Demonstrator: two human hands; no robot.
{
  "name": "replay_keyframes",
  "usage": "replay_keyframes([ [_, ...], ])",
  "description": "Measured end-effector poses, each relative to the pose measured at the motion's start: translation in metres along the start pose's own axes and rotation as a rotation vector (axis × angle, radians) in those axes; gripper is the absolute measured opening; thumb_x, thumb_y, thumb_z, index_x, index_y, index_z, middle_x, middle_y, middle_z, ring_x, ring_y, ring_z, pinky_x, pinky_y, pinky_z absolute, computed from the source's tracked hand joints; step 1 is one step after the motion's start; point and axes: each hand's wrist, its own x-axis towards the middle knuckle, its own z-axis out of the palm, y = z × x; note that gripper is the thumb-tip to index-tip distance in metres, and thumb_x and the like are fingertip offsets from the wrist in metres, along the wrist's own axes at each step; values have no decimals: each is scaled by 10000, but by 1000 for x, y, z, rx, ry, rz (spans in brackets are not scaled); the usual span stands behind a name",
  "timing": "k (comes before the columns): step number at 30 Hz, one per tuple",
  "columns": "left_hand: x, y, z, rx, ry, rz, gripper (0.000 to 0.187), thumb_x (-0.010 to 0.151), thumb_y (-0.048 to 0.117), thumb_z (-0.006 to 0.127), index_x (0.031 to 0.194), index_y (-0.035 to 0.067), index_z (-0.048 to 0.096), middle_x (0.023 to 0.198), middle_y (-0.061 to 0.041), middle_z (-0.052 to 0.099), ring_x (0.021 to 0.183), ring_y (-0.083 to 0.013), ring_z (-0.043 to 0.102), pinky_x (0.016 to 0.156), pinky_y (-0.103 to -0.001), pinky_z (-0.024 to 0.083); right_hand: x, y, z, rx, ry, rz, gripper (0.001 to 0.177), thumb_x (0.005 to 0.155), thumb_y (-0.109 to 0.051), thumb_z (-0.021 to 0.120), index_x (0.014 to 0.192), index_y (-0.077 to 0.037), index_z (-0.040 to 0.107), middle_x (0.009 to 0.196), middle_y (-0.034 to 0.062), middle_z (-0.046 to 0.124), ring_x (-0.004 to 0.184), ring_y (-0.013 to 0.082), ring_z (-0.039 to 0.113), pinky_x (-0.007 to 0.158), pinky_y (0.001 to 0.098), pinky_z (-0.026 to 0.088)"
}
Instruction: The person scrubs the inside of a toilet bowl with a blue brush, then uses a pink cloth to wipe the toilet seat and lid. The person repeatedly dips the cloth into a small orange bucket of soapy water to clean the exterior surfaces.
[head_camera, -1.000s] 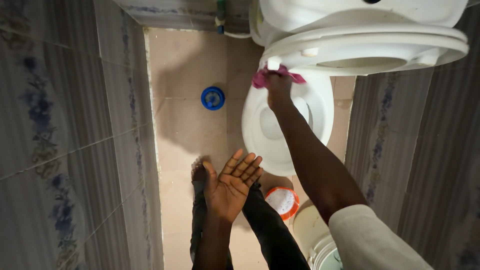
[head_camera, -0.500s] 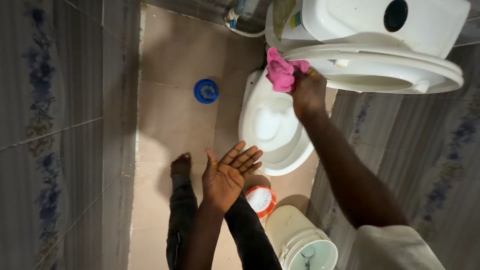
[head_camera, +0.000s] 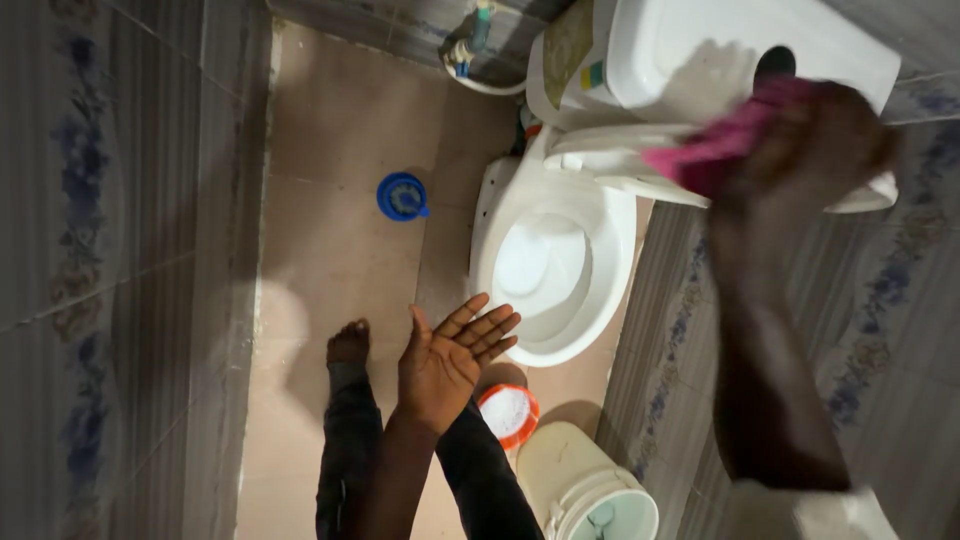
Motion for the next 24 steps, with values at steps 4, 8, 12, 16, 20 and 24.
replay_keyframes([
  [4, -6, -8, -6, 7, -44, 41, 839, 1066, 635, 278, 1509, -55, 456, 1467, -316, 541, 1446, -450, 462, 1229, -568, 330, -28, -41, 59, -79, -354, -130, 208, 1146, -230, 519, 1099, -81, 656, 1008, 122, 605, 1080, 299, 570, 1061, 595, 335],
  [8, -13, -1, -13, 13, 39, 8, 845, 1043, 652, 269, 1496, -35, 464, 1469, -307, 547, 1439, -432, 476, 1229, -541, 332, -50, -65, 108, -229, -384, -477, 275, 854, -80, 663, 1123, -108, 714, 1117, 158, 594, 1134, 381, 562, 1084, 542, 367],
  [12, -25, -1, -23, -41, 17, 35, 835, 1061, 642, 268, 1498, -43, 462, 1474, -311, 539, 1446, -434, 471, 1237, -551, 323, -75, -68, 145, -132, -656, -588, 274, 808, -118, 751, 1069, -39, 725, 1117, 191, 596, 1063, 347, 549, 1081, 498, 423],
  [16, -20, 7, -23, -19, 23, 26, 838, 1046, 641, 272, 1509, -36, 442, 1496, -304, 517, 1463, -429, 448, 1243, -543, 307, -62, -70, 113, 178, -669, -358, 320, 855, -137, 802, 1148, -32, 731, 1164, 181, 602, 1117, 366, 532, 967, 463, 459],
  [20, -27, -4, -18, -51, 24, 5, 859, 1043, 653, 262, 1518, -43, 430, 1497, -317, 509, 1456, -439, 436, 1231, -558, 304, -16, -41, 2, 96, -368, -362, 316, 1019, 66, 760, 1316, -34, 715, 1247, 137, 495, 1196, 263, 473, 950, 408, 491],
  [24, 6, -6, -6, -34, -6, -17, 857, 1031, 651, 258, 1517, -35, 424, 1503, -306, 509, 1454, -444, 440, 1220, -560, 313, 41, 9, -66, 533, -33, 179, 380, 914, 18, 565, 1274, -36, 672, 1238, 137, 429, 983, 188, 556, 708, 293, 536],
])
